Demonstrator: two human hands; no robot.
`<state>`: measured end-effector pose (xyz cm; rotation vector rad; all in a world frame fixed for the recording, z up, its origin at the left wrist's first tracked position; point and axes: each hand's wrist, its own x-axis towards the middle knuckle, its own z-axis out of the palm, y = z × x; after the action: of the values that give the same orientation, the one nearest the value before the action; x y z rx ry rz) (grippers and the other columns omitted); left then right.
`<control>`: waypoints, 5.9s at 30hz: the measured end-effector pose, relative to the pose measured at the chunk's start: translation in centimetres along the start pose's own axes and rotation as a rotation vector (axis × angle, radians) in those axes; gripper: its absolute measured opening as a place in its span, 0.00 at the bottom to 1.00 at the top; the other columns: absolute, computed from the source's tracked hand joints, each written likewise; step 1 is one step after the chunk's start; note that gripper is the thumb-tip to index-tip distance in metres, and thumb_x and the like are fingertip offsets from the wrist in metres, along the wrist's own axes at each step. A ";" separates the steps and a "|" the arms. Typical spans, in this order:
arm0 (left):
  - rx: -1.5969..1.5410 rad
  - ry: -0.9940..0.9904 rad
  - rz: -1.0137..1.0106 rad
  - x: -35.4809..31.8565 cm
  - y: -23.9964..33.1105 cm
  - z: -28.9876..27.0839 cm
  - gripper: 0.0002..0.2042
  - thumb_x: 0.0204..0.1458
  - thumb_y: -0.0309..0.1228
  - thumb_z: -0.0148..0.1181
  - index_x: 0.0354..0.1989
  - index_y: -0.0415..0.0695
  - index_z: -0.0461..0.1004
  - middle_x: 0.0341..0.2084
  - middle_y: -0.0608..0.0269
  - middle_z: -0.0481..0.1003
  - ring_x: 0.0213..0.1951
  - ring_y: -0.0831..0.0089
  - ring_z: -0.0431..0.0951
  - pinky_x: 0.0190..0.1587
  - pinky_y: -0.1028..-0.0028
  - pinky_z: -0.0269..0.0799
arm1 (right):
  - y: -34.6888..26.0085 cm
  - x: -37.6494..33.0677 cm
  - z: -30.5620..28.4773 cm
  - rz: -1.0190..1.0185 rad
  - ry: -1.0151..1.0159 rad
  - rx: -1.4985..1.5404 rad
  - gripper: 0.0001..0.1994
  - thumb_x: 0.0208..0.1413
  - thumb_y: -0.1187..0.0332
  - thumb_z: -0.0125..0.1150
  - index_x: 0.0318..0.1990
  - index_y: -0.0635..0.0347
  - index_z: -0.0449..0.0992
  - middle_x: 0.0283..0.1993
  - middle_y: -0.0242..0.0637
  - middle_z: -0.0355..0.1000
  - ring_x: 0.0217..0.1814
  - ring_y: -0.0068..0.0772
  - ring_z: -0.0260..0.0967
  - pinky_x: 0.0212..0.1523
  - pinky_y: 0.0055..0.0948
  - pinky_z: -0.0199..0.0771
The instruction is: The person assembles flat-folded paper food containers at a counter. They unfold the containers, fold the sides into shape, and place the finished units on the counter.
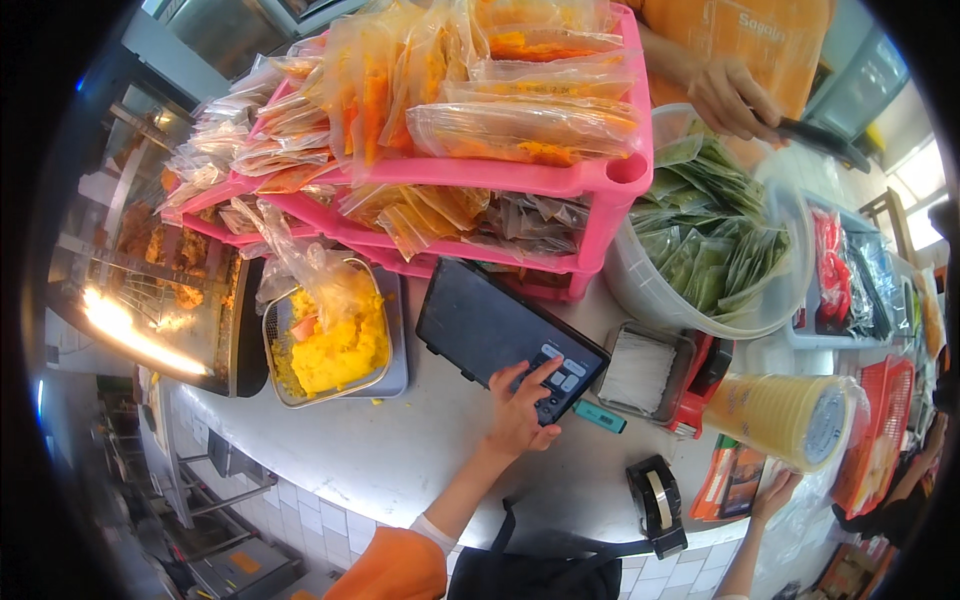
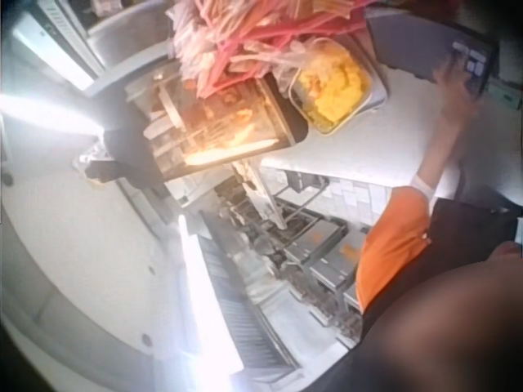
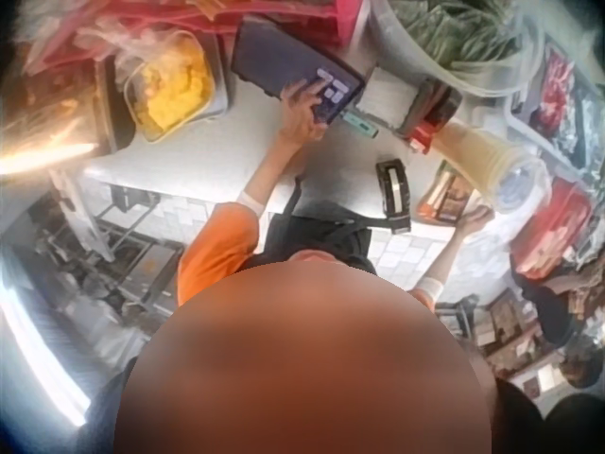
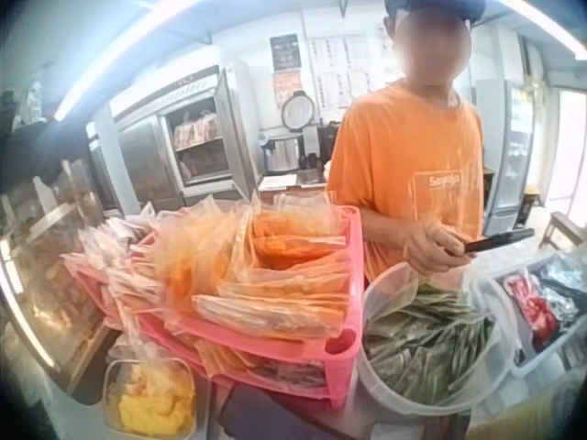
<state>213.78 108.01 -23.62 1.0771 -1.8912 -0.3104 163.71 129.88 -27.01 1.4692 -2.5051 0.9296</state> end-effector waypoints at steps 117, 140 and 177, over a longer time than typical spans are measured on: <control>0.121 -0.376 -1.747 -28.4 16.2 0.9 0.36 0.59 0.53 0.44 0.62 0.32 0.46 0.60 0.46 0.57 0.60 0.53 0.58 0.63 0.60 0.51 | -5.6 3.4 -1.5 -0.060 -0.359 0.399 0.17 0.47 0.71 0.54 0.45 0.45 0.78 0.55 0.37 0.66 0.48 0.39 0.61 0.52 0.37 0.56; -0.190 -0.882 -1.650 -28.9 34.6 14.3 0.32 0.57 0.51 0.52 0.57 0.33 0.63 0.51 0.44 0.70 0.55 0.58 0.69 0.58 0.64 0.63 | 2.4 5.2 -11.4 0.107 -0.320 0.969 0.09 0.56 0.77 0.50 0.44 0.65 0.69 0.47 0.42 0.68 0.49 0.33 0.66 0.48 0.27 0.68; 0.116 -0.121 -1.006 -7.7 31.5 23.2 0.24 0.63 0.42 0.39 0.56 0.34 0.66 0.46 0.46 0.72 0.48 0.52 0.69 0.55 0.60 0.58 | -3.4 1.7 -8.4 -0.071 -0.487 0.396 0.38 0.45 0.63 0.66 0.64 0.61 0.54 0.64 0.56 0.49 0.63 0.64 0.46 0.62 0.54 0.48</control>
<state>179.22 127.76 -22.44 2.0724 -1.3283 -0.8397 163.74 131.96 -17.99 2.1142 -2.6615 1.2383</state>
